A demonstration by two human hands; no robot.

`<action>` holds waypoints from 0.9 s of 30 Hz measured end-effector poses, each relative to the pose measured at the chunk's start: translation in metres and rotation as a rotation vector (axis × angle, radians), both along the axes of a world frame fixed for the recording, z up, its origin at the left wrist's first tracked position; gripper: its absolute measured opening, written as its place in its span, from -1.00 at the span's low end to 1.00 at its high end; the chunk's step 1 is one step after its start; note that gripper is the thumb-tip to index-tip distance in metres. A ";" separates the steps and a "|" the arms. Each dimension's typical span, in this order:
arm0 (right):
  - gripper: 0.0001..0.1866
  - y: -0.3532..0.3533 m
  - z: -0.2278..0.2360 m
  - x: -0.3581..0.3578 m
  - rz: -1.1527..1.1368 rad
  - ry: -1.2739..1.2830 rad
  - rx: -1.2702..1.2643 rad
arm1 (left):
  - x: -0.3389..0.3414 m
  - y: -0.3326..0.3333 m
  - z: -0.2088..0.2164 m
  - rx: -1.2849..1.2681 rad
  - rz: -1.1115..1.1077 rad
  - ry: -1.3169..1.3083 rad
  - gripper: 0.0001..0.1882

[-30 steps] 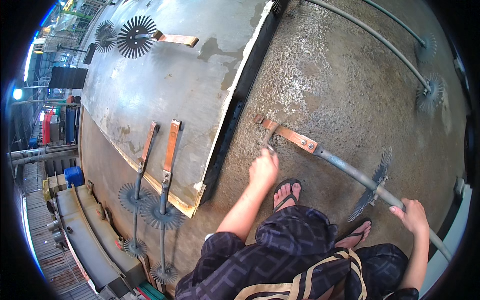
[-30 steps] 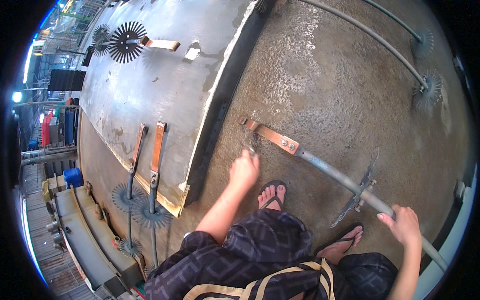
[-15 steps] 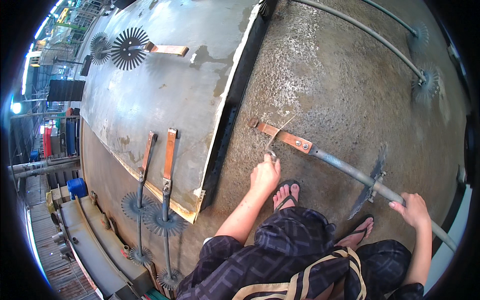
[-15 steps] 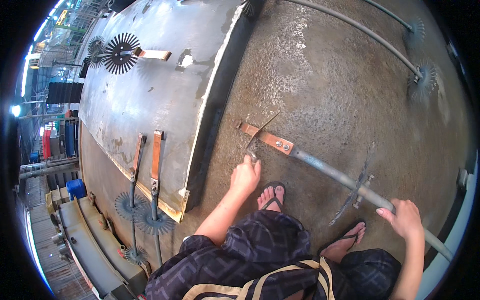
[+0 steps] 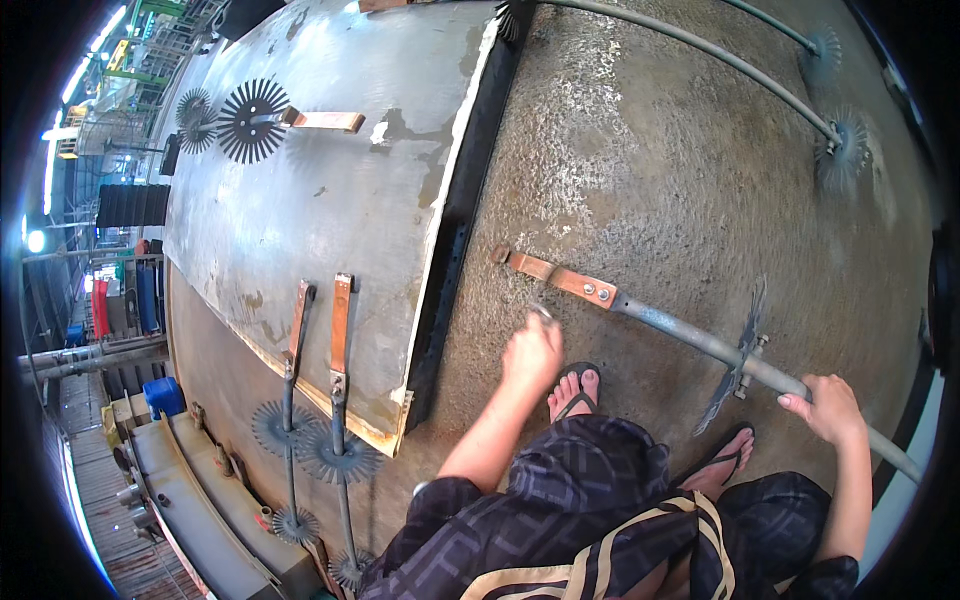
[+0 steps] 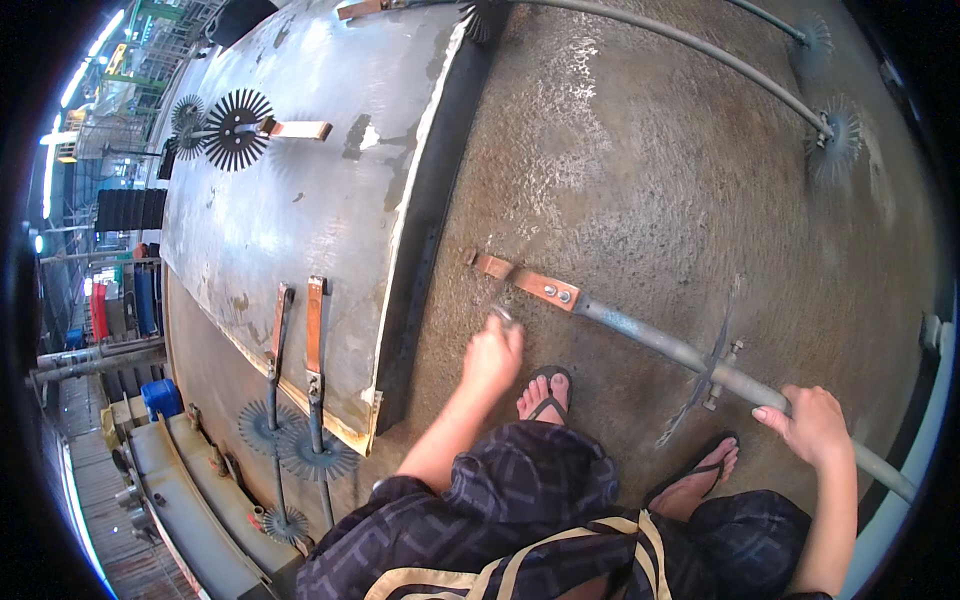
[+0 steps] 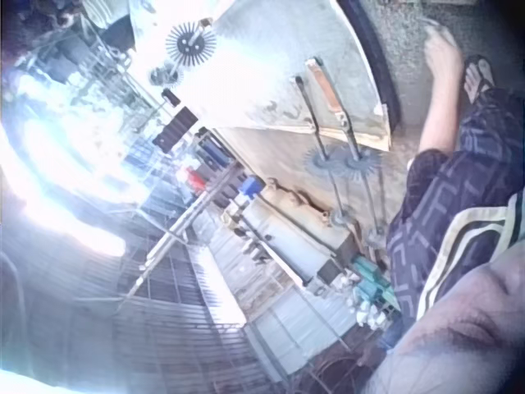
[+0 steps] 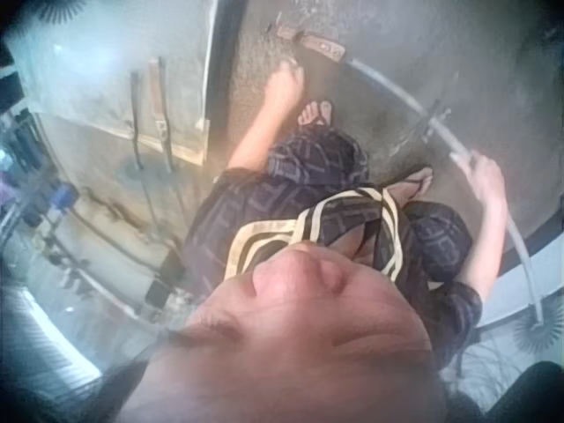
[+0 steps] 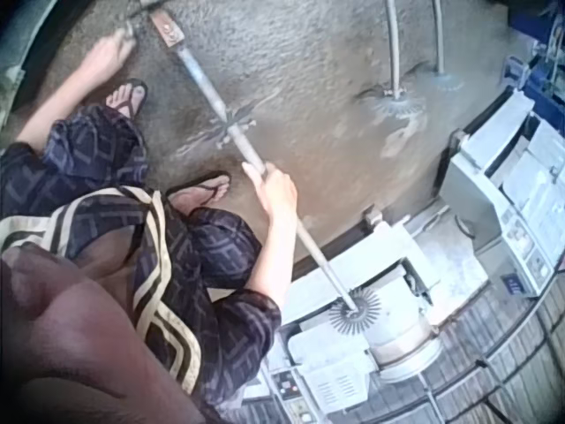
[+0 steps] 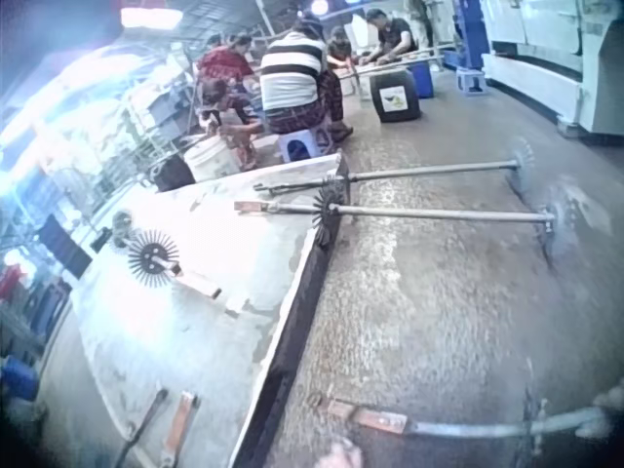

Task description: The person uses a small hand scraper to remove residue from the metal blade of a long-handled floor brush. They repeatedly scrape the blade and wipe it with their hand, then place the brush back on the floor.

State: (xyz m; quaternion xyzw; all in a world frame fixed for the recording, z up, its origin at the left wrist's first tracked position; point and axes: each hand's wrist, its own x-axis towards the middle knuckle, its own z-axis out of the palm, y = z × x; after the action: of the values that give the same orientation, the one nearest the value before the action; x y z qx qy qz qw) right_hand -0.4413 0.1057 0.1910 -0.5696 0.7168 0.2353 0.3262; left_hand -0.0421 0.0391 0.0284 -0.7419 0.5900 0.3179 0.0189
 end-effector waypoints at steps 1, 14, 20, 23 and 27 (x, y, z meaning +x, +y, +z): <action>-0.33 -0.003 0.001 0.001 -0.003 0.013 0.013 | -0.010 0.010 0.012 0.050 -0.037 0.041 -0.56; -0.36 -0.005 0.004 0.002 -0.024 -0.025 0.032 | 0.029 -0.012 -0.013 -0.025 0.113 -0.113 -0.59; -0.36 -0.007 0.003 0.004 0.001 0.019 0.016 | 0.009 0.004 0.004 0.042 0.046 -0.046 -0.56; -0.36 -0.005 0.001 -0.001 0.011 0.003 -0.002 | 0.034 -0.025 -0.012 -0.008 0.143 -0.083 -0.55; -0.36 -0.002 -0.001 -0.002 0.008 0.013 0.005 | 0.009 -0.004 0.004 0.059 0.007 -0.097 -0.60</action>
State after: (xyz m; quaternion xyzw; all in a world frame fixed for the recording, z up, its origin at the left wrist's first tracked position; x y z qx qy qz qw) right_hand -0.4437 0.1038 0.1903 -0.5703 0.7159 0.2419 0.3220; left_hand -0.0327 0.0353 0.0320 -0.7575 0.5764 0.2989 0.0681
